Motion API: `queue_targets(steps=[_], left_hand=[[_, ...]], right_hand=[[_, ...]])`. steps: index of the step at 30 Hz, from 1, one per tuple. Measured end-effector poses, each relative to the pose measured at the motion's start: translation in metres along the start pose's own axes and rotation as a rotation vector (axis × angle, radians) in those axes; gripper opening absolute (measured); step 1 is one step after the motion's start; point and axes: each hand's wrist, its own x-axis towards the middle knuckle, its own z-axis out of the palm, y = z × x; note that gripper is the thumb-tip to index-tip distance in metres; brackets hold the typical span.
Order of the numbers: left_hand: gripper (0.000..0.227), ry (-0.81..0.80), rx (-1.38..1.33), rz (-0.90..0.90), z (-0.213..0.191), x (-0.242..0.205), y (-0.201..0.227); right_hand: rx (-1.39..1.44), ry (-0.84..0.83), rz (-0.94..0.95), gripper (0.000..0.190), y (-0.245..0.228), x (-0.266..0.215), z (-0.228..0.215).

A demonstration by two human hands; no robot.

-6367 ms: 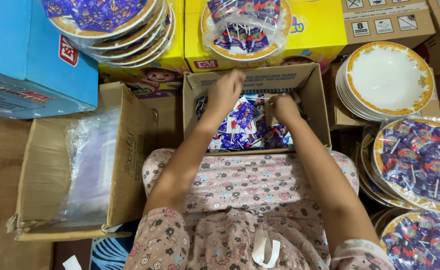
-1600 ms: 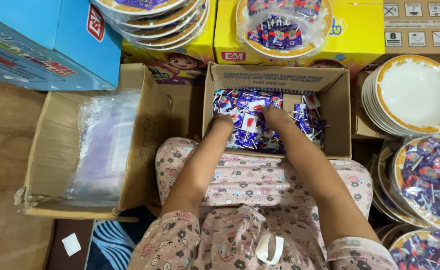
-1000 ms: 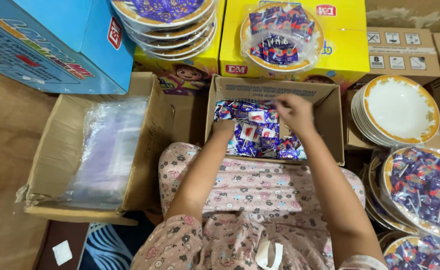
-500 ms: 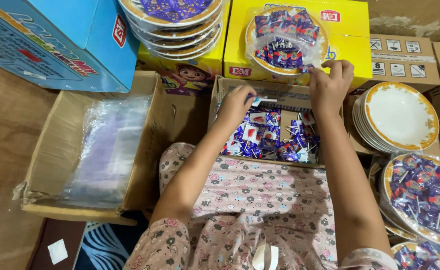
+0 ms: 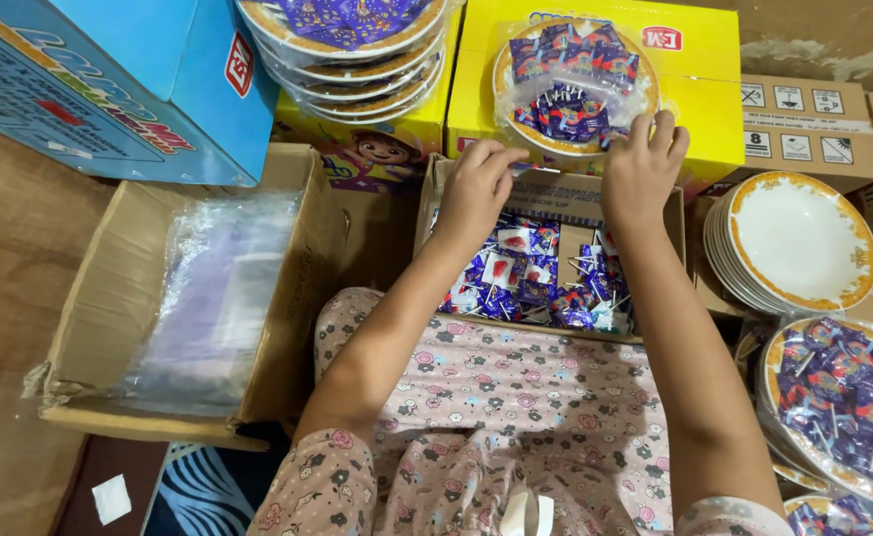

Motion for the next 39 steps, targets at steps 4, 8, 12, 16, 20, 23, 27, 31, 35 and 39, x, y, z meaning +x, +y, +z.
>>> queue_targets(steps=[4,8,12,16,20,23,27,31,35,39], left_hand=[[0.026,-0.046,-0.036,-0.072,0.007,0.002,0.001],[0.021,-0.019,-0.031,-0.051,0.007,0.006,0.007],[0.022,0.029,-0.043,0.018,0.011,0.016,0.010],[0.028,0.088,-0.025,0.135,0.056,0.033,-0.017],[0.017,0.059,-0.004,0.287,0.090,0.050,-0.024],[0.009,0.021,0.044,0.358,0.114,0.057,-0.031],[0.010,-0.095,0.166,0.391,0.149,0.052,-0.049],[0.008,-0.082,0.264,0.397,0.189,0.041,-0.058],[0.017,-0.056,0.353,0.314,0.203,0.038,-0.052],[0.021,-0.005,0.203,0.282,0.175,0.032,-0.033]], right_hand=[[-0.046,-0.269,0.111,0.019,0.000,-0.006,0.021],[0.186,-0.613,0.182,0.030,0.003,-0.008,0.022],[0.331,-0.399,0.228,0.050,0.004,0.002,-0.007],[0.388,-0.087,0.273,0.032,0.008,-0.028,-0.026],[0.444,-0.077,0.348,0.028,0.004,-0.071,-0.038],[0.458,-0.148,0.393,0.025,-0.003,-0.112,-0.032],[0.448,-0.282,0.403,0.014,-0.018,-0.158,-0.030],[0.469,-0.263,0.428,0.017,-0.018,-0.163,-0.024],[0.481,-0.288,0.421,0.016,-0.022,-0.173,-0.012],[0.505,-0.350,0.458,0.014,-0.023,-0.174,-0.013]])
